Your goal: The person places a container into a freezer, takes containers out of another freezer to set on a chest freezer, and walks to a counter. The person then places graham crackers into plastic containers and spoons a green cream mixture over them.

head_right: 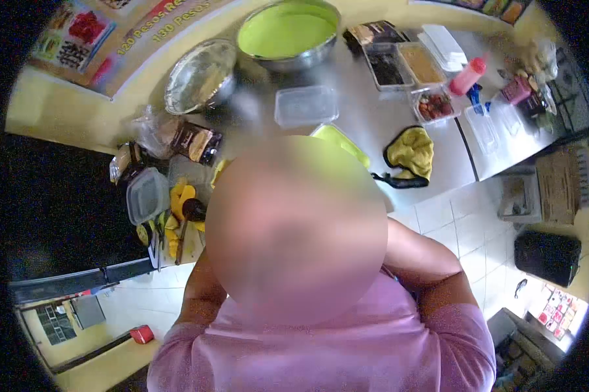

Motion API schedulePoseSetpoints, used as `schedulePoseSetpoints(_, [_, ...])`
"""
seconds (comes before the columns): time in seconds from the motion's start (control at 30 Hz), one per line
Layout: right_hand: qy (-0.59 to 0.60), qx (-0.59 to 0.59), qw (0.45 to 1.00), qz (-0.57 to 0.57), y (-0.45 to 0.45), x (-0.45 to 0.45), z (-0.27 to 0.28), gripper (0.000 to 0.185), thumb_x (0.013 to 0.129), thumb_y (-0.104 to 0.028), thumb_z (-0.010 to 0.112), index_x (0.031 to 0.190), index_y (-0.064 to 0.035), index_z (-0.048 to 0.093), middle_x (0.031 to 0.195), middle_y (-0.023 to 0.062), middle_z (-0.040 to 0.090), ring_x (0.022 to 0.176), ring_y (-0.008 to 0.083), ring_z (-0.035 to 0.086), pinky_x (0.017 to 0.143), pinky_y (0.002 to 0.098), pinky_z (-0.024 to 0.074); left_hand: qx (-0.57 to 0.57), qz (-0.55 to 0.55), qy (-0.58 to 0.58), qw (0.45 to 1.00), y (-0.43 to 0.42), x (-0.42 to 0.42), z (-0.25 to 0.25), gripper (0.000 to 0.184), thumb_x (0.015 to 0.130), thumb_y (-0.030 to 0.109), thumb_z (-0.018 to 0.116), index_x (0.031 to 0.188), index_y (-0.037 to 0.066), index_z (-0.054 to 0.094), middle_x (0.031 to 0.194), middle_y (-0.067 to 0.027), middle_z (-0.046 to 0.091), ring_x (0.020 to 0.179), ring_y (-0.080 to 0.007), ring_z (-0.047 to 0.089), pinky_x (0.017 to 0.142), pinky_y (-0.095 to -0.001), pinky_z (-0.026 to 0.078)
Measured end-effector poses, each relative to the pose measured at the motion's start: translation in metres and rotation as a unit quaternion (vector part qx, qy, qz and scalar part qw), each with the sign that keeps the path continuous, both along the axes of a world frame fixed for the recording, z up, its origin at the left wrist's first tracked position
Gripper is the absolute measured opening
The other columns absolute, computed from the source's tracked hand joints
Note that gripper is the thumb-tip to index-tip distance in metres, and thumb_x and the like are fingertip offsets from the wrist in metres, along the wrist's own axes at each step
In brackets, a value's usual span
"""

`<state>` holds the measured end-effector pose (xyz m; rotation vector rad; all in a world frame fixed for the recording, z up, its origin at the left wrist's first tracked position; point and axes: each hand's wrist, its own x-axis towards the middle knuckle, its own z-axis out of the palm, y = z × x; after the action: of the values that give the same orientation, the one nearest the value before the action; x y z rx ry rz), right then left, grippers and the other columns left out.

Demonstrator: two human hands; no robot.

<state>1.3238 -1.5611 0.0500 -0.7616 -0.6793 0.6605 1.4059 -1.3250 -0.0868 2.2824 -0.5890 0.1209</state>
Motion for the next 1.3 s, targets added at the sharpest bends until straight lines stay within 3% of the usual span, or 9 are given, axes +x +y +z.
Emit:
schedulePoseSetpoints(0.13, [0.243,-0.323,0.913,-0.057,0.055,0.053,-0.172,0.051,0.091,-0.029,0.061,0.131,-0.0022,0.046,0.114,0.0131,0.061,0.087,0.0221,0.064,0.077,0.0348,0.0552,-0.003,0.157,-0.053,0.986,0.113,-0.024,-0.014,0.032,0.079,-0.003,0.061,0.11,0.004,0.06,0.108,-0.0134,0.063,0.105,-0.0314,0.058,0.095,-0.0402,0.042])
schedulePoseSetpoints(0.4, [0.331,-0.366,0.869,-0.023,0.142,0.076,-0.276,0.045,0.09,-0.035,0.06,0.122,-0.0042,0.053,0.104,0.0101,0.064,0.081,0.0203,0.063,0.072,0.0331,0.0552,-0.041,0.212,-0.056,0.975,0.156,0.013,0.024,0.031,0.079,-0.007,0.058,0.108,0.002,0.061,0.104,-0.0118,0.063,0.095,-0.0256,0.059,0.083,-0.0342,0.048])
schedulePoseSetpoints(0.5, [0.304,-0.366,0.868,-0.141,0.132,0.071,-0.235,0.038,0.093,-0.031,0.057,0.121,-0.0051,0.055,0.102,0.0088,0.063,0.087,0.0213,0.064,0.075,0.0351,0.0554,-0.09,0.059,-0.175,0.979,0.112,0.073,0.047,0.028,0.085,0.0,0.06,0.113,0.002,0.059,0.103,-0.0116,0.062,0.087,-0.0256,0.061,0.077,-0.0354,0.049])
schedulePoseSetpoints(0.57, [0.306,-0.343,0.872,-0.17,0.114,0.075,-0.212,0.037,0.093,-0.028,0.056,0.123,-0.0059,0.053,0.102,0.0084,0.063,0.091,0.0215,0.064,0.077,0.0359,0.0552,-0.077,0.018,-0.074,0.994,0.073,0.104,0.073,0.033,0.086,0.007,0.062,0.119,0.004,0.056,0.106,-0.0117,0.061,0.086,-0.0277,0.061,0.074,-0.0369,0.05])
schedulePoseSetpoints(0.7, [0.258,-0.311,0.869,-0.285,0.059,0.069,-0.142,0.041,0.09,-0.018,0.055,0.129,-0.0071,0.046,0.105,0.0071,0.061,0.09,0.0188,0.062,0.076,0.0338,0.0533,0.071,-0.083,-0.21,0.972,0.002,0.2,0.08,0.044,0.09,0.018,0.059,0.132,0.016,0.048,0.111,-0.0101,0.059,0.089,-0.0312,0.062,0.075,-0.0417,0.052])
schedulePoseSetpoints(0.8, [0.354,-0.303,0.793,-0.392,0.011,0.059,-0.131,0.047,0.091,-0.027,0.052,0.131,-0.0038,0.043,0.117,0.0102,0.056,0.105,0.0228,0.056,0.087,0.032,0.0465,0.143,-0.193,-0.214,0.947,-0.026,0.276,0.047,0.025,0.086,0.013,0.058,0.11,0.011,0.062,0.103,-0.0099,0.06,0.089,-0.0326,0.062,0.076,-0.0427,0.052])
schedulePoseSetpoints(0.97, [0.294,-0.046,0.79,-0.536,-0.06,0.053,-0.139,0.047,0.1,-0.038,0.039,0.136,-0.0079,0.039,0.132,0.0105,0.051,0.121,0.0236,0.05,0.103,0.0399,0.0394,0.275,-0.069,-0.193,0.939,-0.082,0.338,0.056,0.016,0.083,0.01,0.052,0.087,0.004,0.066,0.092,-0.0171,0.064,0.084,-0.0341,0.065,0.073,-0.0444,0.053])
schedulePoseSetpoints(1.03, [0.308,-0.008,0.772,-0.556,-0.082,0.06,-0.14,0.049,0.1,-0.038,0.039,0.138,-0.0074,0.038,0.133,0.011,0.05,0.123,0.0245,0.05,0.105,0.0404,0.039,0.478,-0.087,-0.097,0.869,-0.099,0.352,0.051,0.018,0.078,0.005,0.055,0.089,0.003,0.07,0.093,-0.019,0.067,0.088,-0.0359,0.066,0.074,-0.0443,0.054])
schedulePoseSetpoints(1.3, [0.246,0.013,0.771,-0.587,-0.092,0.089,-0.094,0.066,0.084,-0.025,0.052,0.144,-0.0102,0.029,0.142,0.0122,0.041,0.129,0.0297,0.045,0.102,0.0467,0.0437,0.314,0.018,0.018,0.949,-0.126,0.374,0.009,0.02,0.078,0.022,0.062,0.088,0.008,0.072,0.089,-0.0163,0.069,0.085,-0.0331,0.068,0.074,-0.0447,0.053])
